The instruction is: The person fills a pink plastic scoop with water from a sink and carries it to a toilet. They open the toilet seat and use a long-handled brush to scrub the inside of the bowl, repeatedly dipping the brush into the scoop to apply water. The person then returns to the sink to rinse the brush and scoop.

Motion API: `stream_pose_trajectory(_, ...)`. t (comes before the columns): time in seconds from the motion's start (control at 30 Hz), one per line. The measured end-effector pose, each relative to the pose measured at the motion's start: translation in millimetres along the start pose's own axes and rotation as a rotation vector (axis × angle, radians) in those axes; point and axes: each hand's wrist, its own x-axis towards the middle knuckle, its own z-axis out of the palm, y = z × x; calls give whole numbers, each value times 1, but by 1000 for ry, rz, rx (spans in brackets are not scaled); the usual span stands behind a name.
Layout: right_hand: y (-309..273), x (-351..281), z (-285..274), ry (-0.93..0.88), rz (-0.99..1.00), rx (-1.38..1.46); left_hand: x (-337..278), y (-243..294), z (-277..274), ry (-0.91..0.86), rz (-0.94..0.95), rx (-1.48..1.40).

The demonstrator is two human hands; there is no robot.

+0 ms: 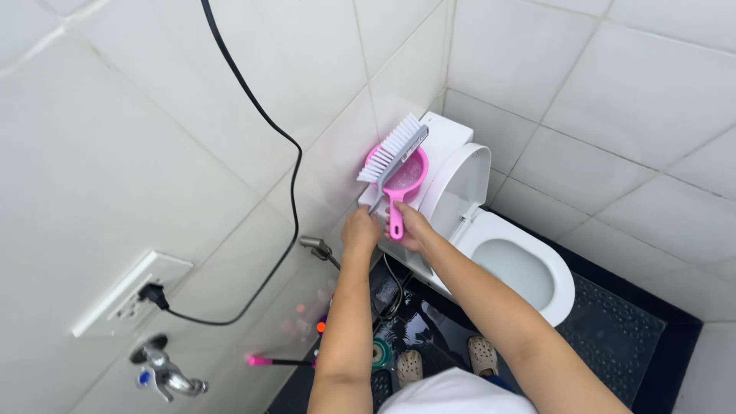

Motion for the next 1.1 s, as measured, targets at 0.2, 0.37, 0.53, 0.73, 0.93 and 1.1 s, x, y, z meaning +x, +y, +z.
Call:
stream_pose_trajectory(0.2, -6, -33, 4, 216, -228, -398, -38, 2, 3, 33, 125, -53)
stream_pose_trajectory(0.37, -23, -87, 6, 213, -256, -367, -66, 30, -30, 88, 187, -204)
stream_pose_trajectory(0.53, -40, -162, -10, 180, -355, -395, -96, 58, -58, 148, 361, -362)
stream_pose_trajectory(0.73, -45, -259, -77, 170, -410, -369, -140, 97, -54, 29, 432, -463)
stream_pose_trajectory(0.93, -6, -349, -196, 297, -361, -346, -219, 147, -13, -90, 518, -335)
stream_pose_trajectory(1.1, 41, -420, -279, 445, -339, -240, -300, 199, 33, -310, 543, -130)
